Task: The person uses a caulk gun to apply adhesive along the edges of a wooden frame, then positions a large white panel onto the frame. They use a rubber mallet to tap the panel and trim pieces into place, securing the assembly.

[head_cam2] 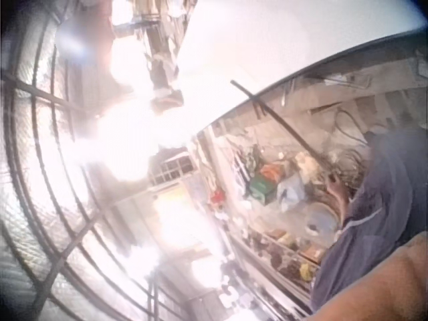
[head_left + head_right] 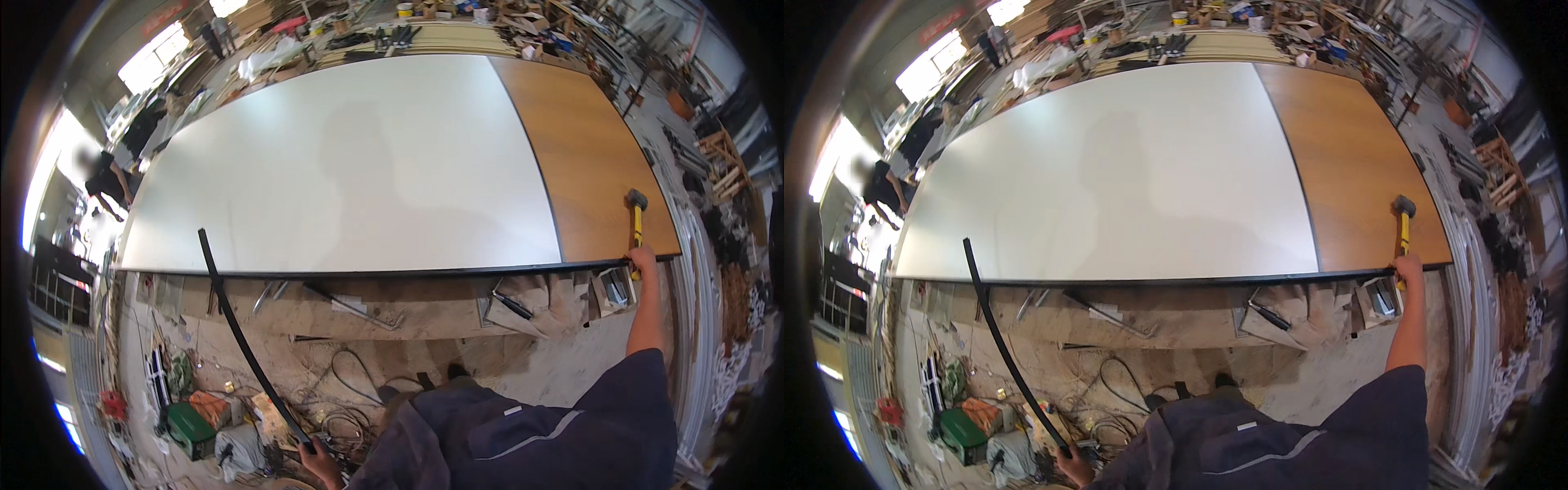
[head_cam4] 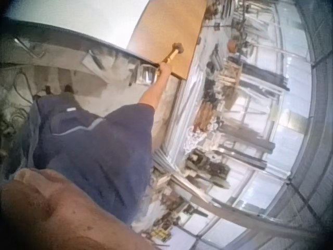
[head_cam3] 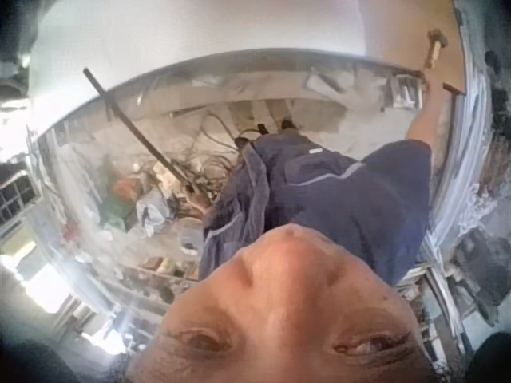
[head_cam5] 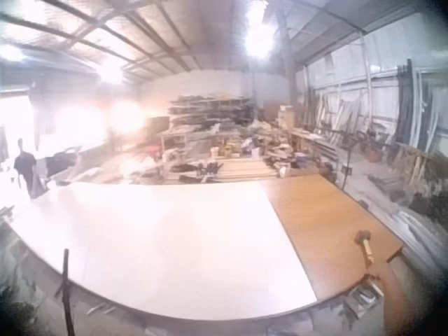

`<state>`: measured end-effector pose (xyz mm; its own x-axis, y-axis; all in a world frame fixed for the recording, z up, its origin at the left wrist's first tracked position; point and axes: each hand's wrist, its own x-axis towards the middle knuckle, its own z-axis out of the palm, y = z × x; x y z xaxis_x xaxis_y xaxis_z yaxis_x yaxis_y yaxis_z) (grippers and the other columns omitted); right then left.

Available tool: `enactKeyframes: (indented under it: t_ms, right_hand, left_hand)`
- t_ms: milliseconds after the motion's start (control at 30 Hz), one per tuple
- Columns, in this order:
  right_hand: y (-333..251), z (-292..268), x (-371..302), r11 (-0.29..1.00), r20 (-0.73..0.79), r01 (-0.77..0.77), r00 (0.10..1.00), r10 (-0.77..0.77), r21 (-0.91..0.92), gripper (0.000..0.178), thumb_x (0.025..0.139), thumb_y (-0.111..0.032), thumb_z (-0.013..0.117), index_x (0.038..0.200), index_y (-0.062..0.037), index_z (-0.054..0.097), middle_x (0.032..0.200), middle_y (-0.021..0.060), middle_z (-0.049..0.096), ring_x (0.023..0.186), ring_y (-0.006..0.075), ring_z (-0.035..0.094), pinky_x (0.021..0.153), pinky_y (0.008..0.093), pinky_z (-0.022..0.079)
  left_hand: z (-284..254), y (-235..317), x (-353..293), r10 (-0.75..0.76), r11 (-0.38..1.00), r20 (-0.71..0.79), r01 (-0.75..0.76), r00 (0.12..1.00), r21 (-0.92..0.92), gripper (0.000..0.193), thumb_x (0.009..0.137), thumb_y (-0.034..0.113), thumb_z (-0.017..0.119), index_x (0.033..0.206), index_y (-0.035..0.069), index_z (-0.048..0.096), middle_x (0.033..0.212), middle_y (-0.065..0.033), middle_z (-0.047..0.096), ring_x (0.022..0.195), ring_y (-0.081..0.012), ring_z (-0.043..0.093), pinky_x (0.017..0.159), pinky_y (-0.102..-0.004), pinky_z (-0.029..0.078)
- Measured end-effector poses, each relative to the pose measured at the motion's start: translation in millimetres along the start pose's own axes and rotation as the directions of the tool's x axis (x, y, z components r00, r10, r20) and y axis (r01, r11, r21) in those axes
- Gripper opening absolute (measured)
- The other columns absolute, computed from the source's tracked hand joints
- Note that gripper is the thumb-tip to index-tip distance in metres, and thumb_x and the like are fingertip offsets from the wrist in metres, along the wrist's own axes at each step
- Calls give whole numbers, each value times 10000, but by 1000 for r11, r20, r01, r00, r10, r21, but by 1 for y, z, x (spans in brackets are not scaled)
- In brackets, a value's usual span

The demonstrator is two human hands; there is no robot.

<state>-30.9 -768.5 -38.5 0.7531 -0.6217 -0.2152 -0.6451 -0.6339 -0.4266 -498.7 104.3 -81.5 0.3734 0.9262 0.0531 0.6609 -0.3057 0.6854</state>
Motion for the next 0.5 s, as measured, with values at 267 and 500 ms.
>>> enactKeyframes:
  t_ms: [267,500]
  right_hand:
    - [-68,22,-44,715,-61,141,989,-137,685,120,837,-127,681,854,-20,630,663,42,599,518,159,583,494,323,452]
    - [-95,25,-82,551,-148,174,985,-92,816,121,857,-123,657,888,-20,602,688,47,603,520,147,577,507,298,459]
  left_hand:
    - [31,147,-3,141,989,249,-148,958,10,304,1020,247,639,990,-51,590,774,-127,573,702,-240,530,642,-412,429]
    - [91,280,88,449,873,341,-487,826,29,359,1013,239,639,1228,-43,585,976,-213,658,869,-324,640,768,-433,497]
